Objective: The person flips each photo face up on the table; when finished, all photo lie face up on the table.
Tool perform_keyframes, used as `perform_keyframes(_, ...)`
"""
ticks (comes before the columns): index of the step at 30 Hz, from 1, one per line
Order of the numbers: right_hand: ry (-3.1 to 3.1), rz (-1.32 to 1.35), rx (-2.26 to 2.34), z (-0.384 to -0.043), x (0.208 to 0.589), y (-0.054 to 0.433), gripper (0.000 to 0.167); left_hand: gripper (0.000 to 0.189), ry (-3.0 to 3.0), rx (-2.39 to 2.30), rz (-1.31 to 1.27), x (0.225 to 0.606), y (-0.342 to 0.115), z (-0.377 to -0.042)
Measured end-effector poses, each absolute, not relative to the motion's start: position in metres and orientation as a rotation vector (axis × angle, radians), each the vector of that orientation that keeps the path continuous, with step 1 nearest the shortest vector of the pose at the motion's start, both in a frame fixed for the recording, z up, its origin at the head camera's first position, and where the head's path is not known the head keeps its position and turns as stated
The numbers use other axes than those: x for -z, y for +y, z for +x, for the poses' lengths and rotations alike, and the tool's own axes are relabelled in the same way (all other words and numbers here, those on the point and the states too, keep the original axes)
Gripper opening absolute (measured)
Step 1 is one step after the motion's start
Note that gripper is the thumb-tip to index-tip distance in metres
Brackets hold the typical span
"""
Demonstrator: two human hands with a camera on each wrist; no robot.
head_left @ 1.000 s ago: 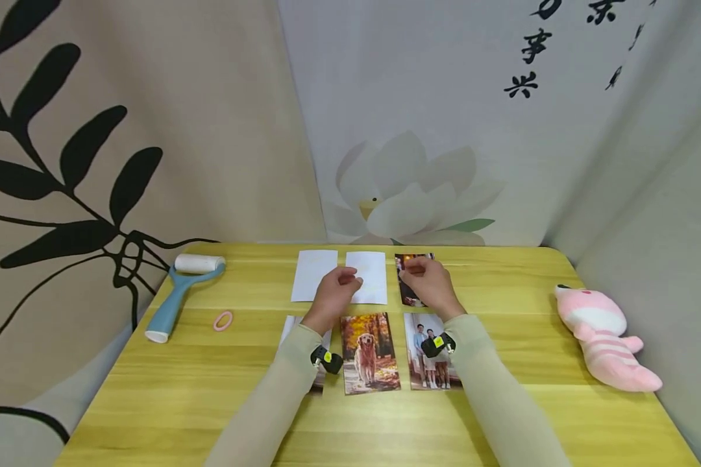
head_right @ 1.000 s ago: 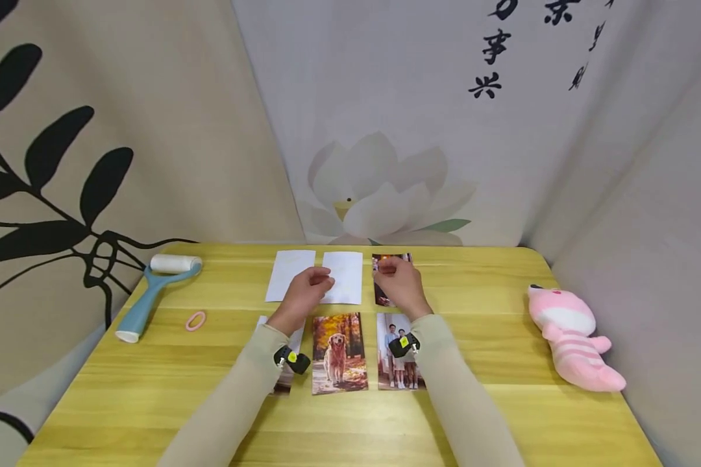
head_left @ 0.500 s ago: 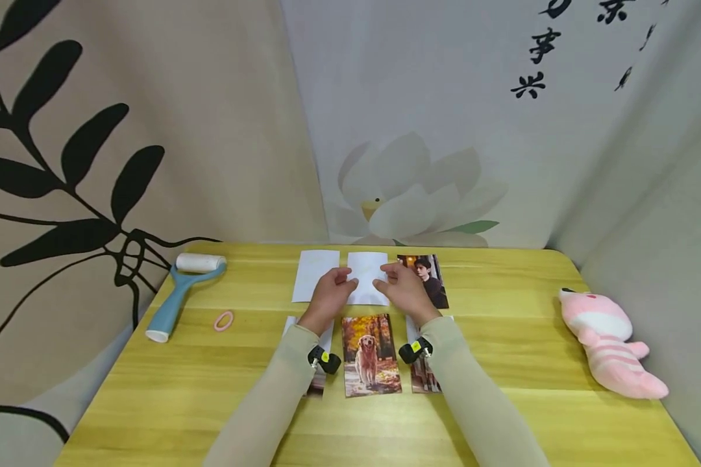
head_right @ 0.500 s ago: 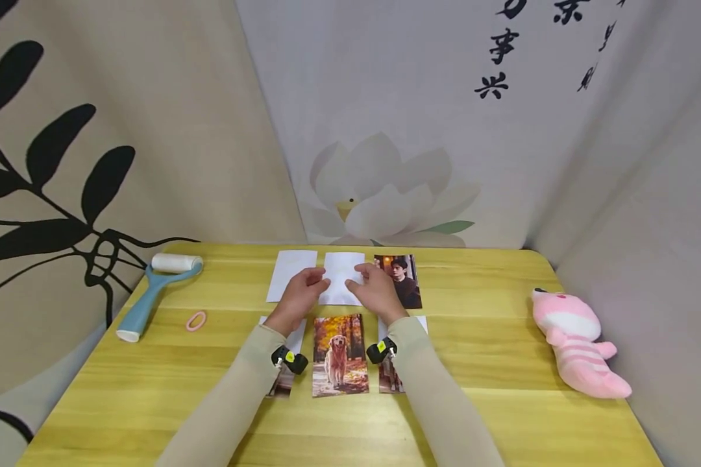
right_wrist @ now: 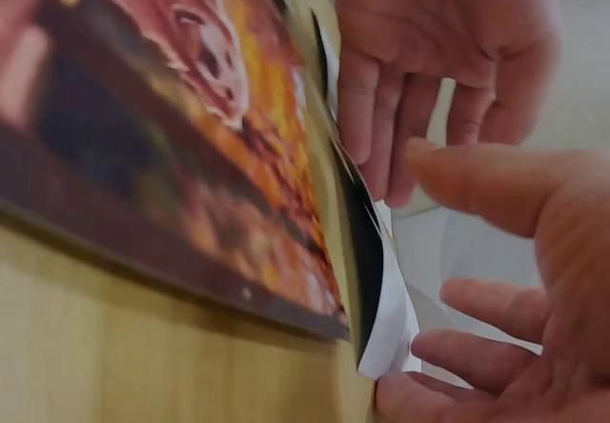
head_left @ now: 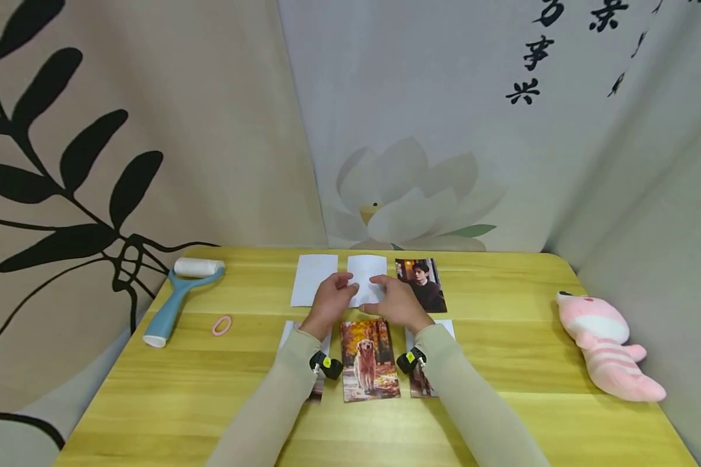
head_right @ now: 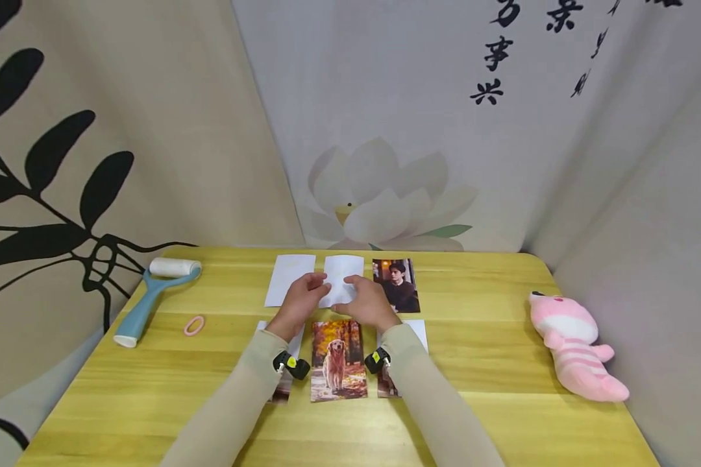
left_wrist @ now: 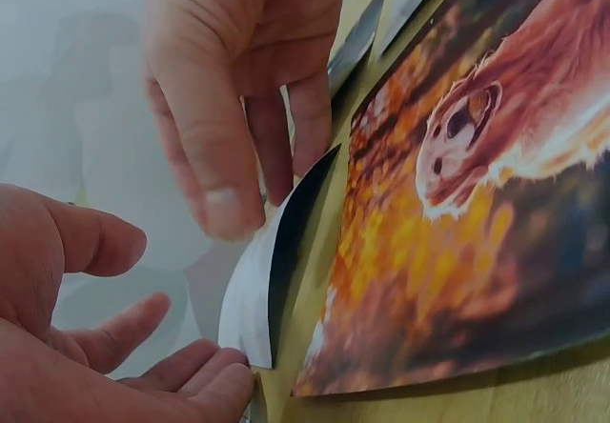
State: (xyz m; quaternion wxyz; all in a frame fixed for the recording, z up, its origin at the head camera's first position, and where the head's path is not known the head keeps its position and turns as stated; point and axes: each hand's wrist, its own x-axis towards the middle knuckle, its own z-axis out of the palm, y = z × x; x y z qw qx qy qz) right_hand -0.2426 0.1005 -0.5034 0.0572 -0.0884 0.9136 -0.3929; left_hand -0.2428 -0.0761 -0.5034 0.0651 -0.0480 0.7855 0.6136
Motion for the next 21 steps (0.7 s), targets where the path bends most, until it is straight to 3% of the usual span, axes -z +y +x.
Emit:
perform_keyframes(4, 2.825, -0.271, 1.099, -0.2429, 0.5063, 0.0952, 0.07, 0.043, 2.384, -1.853, -0.149, 0.5048, -0.0752, -0.2421)
perform_keyframes(12, 2.897, -0.331, 1.042, -0.2439, 0.5089, 0.096, 0.055, 0.041, 2.392, -1.879, -0.159, 0.5071, -0.0774, -0.2408)
perform_keyframes(21, 2.889, -0.332, 1.028, -0.2442, 0.5066, 0.099, 0.057, 0.039, 2.44, -1.894, -0.176, 0.5043, -0.0783, -0.2368)
